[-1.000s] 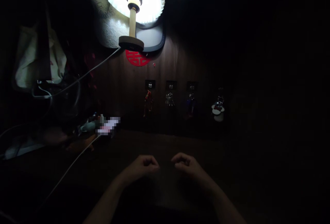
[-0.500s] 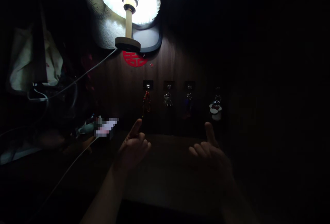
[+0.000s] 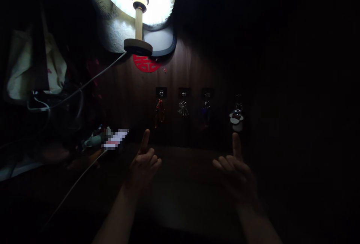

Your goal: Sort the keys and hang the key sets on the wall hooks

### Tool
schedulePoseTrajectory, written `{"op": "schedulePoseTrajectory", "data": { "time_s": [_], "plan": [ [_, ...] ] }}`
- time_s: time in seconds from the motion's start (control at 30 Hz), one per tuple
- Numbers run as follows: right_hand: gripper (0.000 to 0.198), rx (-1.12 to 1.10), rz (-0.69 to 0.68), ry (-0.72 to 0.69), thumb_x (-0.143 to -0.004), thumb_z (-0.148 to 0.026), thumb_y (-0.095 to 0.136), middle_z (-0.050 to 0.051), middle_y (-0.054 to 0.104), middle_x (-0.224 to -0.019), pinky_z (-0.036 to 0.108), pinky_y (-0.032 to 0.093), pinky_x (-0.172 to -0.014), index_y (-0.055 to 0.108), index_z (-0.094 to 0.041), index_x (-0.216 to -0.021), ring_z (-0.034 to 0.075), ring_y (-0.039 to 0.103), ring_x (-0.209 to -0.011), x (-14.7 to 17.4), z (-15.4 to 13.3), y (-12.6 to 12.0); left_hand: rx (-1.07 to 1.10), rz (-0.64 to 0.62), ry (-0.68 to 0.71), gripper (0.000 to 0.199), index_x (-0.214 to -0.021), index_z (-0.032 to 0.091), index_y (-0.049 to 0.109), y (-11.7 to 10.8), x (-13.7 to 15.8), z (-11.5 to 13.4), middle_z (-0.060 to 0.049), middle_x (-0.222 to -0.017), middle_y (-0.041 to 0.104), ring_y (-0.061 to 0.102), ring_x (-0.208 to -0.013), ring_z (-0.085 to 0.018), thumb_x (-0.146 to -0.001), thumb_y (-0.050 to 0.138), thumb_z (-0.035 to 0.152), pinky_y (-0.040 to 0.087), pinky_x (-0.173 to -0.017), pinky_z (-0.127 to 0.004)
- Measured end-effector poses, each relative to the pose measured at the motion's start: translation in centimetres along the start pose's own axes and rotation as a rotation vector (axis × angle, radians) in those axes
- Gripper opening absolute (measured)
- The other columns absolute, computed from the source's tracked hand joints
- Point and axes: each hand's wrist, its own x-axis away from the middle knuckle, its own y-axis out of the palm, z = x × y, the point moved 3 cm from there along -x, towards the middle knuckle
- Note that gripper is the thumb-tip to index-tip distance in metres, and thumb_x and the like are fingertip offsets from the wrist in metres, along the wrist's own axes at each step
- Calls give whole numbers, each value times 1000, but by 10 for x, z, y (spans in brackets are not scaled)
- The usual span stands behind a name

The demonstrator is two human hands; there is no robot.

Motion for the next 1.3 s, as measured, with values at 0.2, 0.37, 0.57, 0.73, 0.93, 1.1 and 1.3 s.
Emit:
{"op": "schedulePoseTrajectory", "data": {
  "time_s": [0.2, 0.37, 0.57, 0.73, 0.93, 1.1, 1.3],
  "plan": [
    [63, -7, 18, -18, -74, -14, 52, -11, 18, -42, 21, 31, -47, 35, -46, -125, 6, 21, -39, -12, 2, 0, 25, 16, -4, 73, -136, 37, 22, -4, -7, 5, 8, -52, 27, 26, -44, -6, -72, 50, 14, 30, -53, -22],
    [59, 65, 10, -19, -75, -19, 51, -11, 11, -43, 23, 29, -47, 36, -44, -126, 7, 18, -39, -23, 9, 1, 43, 36, -30, 66, -135, 35, 23, -13, -16, 11, 8, -52, 27, 26, -43, -6, -76, 48, 20, 31, -54, -23],
    [51, 209, -23, 11, -74, -23, 52, -12, 12, -40, 23, 29, -49, 44, -37, -123, 7, 16, -39, -39, 18, 8, -26, 13, -36, 63, -130, 31, 37, -20, -29, 19, 9, -50, 23, 22, -42, -5, -71, 54, 19, 27, -49, -20],
    [23, 888, -231, 204, -76, -40, 54, -2, 54, -58, 28, 37, -61, 65, -25, -90, 11, 47, -57, -65, 54, -4, -440, 82, -66, 34, -105, 19, 60, -23, -67, 22, 8, -50, 34, 30, -44, -4, -73, 58, 31, 28, -49, -19],
    [23, 1502, -389, 1, -81, -32, 45, 6, 60, -96, 34, 38, -87, 64, -22, -90, 19, 53, -94, -71, 108, -52, -1015, 198, 266, 30, -99, 18, 58, -26, -144, 32, -4, -94, 60, 55, -87, -16, -72, 57, 32, 41, -77, -28],
    [21, 1525, -366, -70, -81, -26, 43, 4, 62, -92, 38, 41, -86, 63, -26, -87, 21, 56, -92, -70, 121, -71, -1383, 430, 463, 57, -115, 16, 44, -23, -197, 38, -12, -119, 45, 44, -112, -22, -65, 66, 31, 33, -94, -33],
    [20, 1513, -362, -75, -79, -23, 45, 3, 64, -89, 42, 37, -93, 65, -27, -85, 22, 58, -90, -70, 121, -73, -1621, 726, 458, 53, -105, 18, 45, -12, -224, 24, -11, -109, 50, 46, -107, -26, -62, 67, 39, 36, -88, -35]
  ]
}}
